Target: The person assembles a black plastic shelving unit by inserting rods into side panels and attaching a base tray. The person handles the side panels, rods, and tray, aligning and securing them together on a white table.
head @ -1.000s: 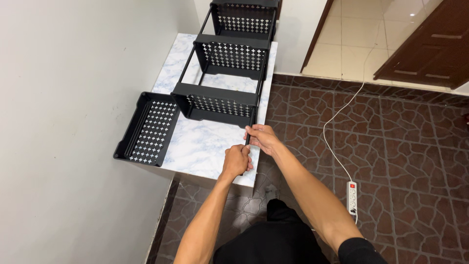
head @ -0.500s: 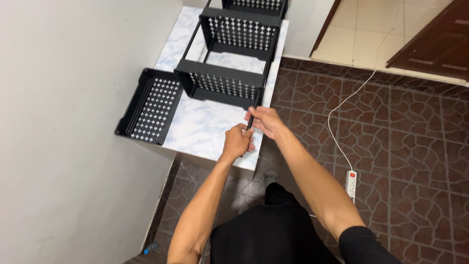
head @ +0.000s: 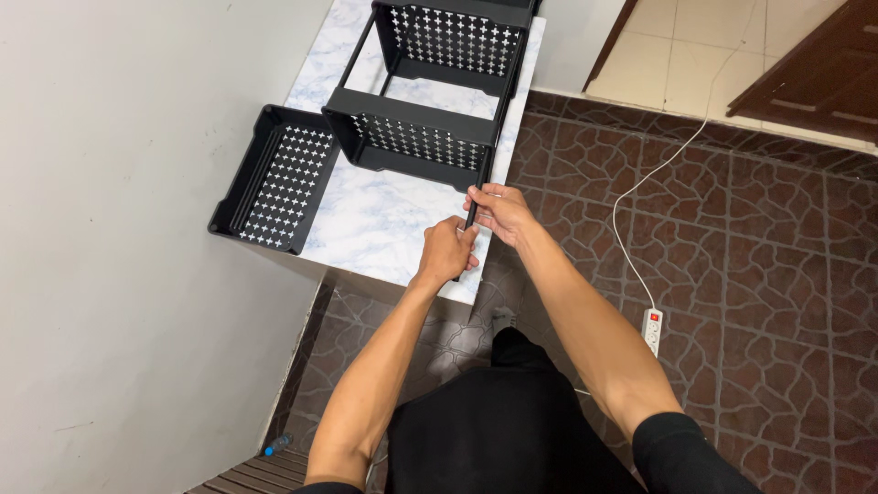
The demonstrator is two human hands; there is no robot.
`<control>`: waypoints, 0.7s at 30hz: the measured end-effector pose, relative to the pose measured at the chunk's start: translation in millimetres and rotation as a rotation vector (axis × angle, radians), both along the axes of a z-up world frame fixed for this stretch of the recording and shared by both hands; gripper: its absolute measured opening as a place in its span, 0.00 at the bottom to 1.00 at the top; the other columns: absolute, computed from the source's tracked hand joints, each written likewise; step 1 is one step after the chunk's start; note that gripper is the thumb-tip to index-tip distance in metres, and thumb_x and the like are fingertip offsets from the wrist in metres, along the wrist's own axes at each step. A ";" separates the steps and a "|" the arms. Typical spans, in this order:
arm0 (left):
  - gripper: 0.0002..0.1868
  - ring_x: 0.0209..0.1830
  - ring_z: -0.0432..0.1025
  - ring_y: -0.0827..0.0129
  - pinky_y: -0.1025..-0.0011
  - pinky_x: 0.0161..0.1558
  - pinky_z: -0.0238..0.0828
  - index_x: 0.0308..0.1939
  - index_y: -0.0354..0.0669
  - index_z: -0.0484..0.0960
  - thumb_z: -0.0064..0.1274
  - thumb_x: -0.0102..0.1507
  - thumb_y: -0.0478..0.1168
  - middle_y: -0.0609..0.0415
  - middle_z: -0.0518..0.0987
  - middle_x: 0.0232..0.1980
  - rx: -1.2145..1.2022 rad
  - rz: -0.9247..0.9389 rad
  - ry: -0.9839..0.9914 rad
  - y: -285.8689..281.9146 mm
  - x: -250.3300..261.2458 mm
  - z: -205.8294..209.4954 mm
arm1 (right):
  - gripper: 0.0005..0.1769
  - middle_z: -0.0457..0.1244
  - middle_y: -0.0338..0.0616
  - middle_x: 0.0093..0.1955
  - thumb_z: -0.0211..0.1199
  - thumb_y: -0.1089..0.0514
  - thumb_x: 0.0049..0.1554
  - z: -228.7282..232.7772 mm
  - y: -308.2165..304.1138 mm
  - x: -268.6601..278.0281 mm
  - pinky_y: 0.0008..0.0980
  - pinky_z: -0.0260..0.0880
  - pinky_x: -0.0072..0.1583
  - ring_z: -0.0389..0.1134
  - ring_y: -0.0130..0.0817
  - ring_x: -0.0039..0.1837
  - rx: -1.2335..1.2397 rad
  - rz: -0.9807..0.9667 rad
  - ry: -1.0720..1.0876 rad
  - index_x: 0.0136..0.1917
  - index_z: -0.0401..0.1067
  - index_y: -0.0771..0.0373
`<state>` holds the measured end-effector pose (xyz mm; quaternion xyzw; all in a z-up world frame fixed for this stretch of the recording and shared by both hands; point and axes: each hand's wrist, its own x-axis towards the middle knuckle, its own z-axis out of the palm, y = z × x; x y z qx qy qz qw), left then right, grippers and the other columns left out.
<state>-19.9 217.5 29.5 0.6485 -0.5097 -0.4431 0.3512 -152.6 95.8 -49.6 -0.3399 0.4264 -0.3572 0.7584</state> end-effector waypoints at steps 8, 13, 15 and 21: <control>0.17 0.19 0.79 0.66 0.69 0.22 0.77 0.44 0.29 0.79 0.40 0.71 0.41 0.48 0.81 0.28 0.054 0.048 0.121 -0.3 -1.6 -2.4 | 0.16 0.68 0.50 0.55 0.62 0.58 0.61 -9.0 -4.3 -3.1 0.39 0.75 0.58 0.72 0.38 0.58 -0.017 0.019 -0.065 0.58 0.70 0.70; 0.16 0.20 0.79 0.64 0.68 0.23 0.75 0.44 0.27 0.78 0.51 0.68 0.42 0.45 0.81 0.25 -0.006 0.066 -0.001 2.5 -1.0 -4.0 | 0.15 0.66 0.53 0.53 0.64 0.59 0.64 -13.0 -1.3 0.5 0.41 0.72 0.58 0.69 0.40 0.56 -0.022 -0.017 -0.041 0.59 0.70 0.73; 0.16 0.21 0.80 0.65 0.68 0.22 0.75 0.42 0.25 0.79 0.47 0.70 0.41 0.47 0.80 0.28 -0.011 0.087 0.080 1.3 0.9 -4.8 | 0.15 0.66 0.53 0.53 0.63 0.57 0.65 -8.4 -0.1 0.4 0.41 0.71 0.58 0.70 0.40 0.55 0.003 -0.007 -0.039 0.59 0.70 0.71; 0.20 0.20 0.80 0.67 0.71 0.22 0.76 0.41 0.24 0.80 0.42 0.71 0.42 0.50 0.81 0.27 0.010 0.082 0.130 0.4 3.1 -1.9 | 0.14 0.69 0.49 0.52 0.61 0.59 0.59 -3.7 -4.2 1.1 0.40 0.75 0.58 0.74 0.36 0.55 0.004 0.036 -0.101 0.57 0.71 0.67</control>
